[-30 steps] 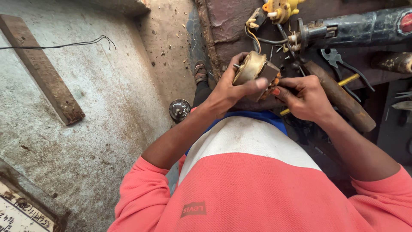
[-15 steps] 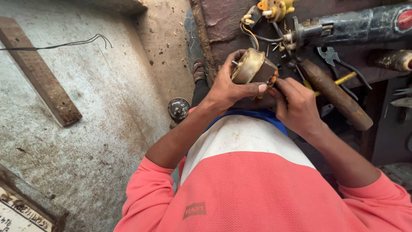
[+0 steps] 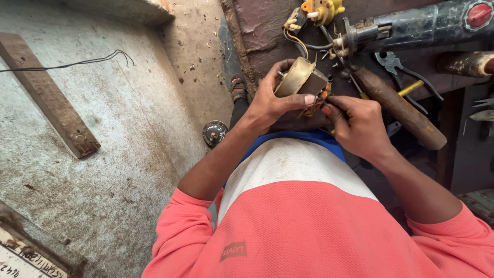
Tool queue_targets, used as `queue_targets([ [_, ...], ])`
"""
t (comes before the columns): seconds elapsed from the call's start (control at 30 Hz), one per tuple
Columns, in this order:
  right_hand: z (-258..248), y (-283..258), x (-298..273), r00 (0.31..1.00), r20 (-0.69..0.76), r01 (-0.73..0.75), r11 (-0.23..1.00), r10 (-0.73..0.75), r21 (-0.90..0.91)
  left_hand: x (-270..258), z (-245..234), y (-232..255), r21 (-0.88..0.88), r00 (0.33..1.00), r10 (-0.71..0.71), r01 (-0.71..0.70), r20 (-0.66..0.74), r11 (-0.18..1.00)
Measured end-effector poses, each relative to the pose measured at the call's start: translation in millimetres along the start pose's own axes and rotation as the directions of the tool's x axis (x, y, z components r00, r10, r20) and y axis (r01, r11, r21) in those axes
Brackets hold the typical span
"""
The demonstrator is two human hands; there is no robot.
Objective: The person is repairing a small electric motor. They use a hammer to tap a metal ring, apply lubricant to the rotor and stator, and then assemble the components together.
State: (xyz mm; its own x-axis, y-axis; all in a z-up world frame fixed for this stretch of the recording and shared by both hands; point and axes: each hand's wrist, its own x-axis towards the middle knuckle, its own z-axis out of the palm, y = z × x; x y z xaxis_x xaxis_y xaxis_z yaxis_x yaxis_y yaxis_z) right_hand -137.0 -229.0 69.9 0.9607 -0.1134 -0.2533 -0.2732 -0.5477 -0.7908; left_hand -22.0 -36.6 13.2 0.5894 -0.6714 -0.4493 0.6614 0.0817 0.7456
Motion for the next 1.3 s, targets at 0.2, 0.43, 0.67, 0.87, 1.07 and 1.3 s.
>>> queue_targets([
  [0.2, 5.7, 6.4, -9.1, 0.994, 0.020, -0.104, 0.994, 0.105, -0.030, -0.3, -2.3, -5.3, 0.065, 0.998, 0.053, -0.054, 0.019, 0.996],
  [0.43, 4.0, 7.9, -6.3, 0.968, 0.103, -0.248, 0.925, 0.227, 0.290, 1.4, -1.6, -9.4, 0.126, 0.999, 0.049, -0.050, 0.018, 0.991],
  [0.67, 10.9, 6.0, -16.8, 0.936, -0.117, 0.267, 0.888, -0.331, -0.376, 3.4, 0.7, -6.2, 0.004, 1.000, 0.001, -0.001, 0.008, 1.000],
  [0.87, 3.6, 13.7, -6.4, 0.801, 0.361, -0.596, 0.581, 0.477, 0.554, 4.1, -4.7, -8.8, 0.157, 0.999, 0.028, -0.034, 0.038, 0.987],
  [1.07, 2.9, 13.7, -33.4, 0.968, -0.137, 0.174, 0.956, -0.210, -0.235, 17.6, -26.8, 10.9, -0.057, 0.999, 0.045, -0.046, -0.027, 0.997],
  [1.3, -29.8, 35.3, -60.5, 0.917, 0.098, -0.400, 0.892, 0.388, 0.211, 20.7, -27.2, 5.4, -0.288, 0.997, -0.061, 0.073, 0.051, 0.955],
])
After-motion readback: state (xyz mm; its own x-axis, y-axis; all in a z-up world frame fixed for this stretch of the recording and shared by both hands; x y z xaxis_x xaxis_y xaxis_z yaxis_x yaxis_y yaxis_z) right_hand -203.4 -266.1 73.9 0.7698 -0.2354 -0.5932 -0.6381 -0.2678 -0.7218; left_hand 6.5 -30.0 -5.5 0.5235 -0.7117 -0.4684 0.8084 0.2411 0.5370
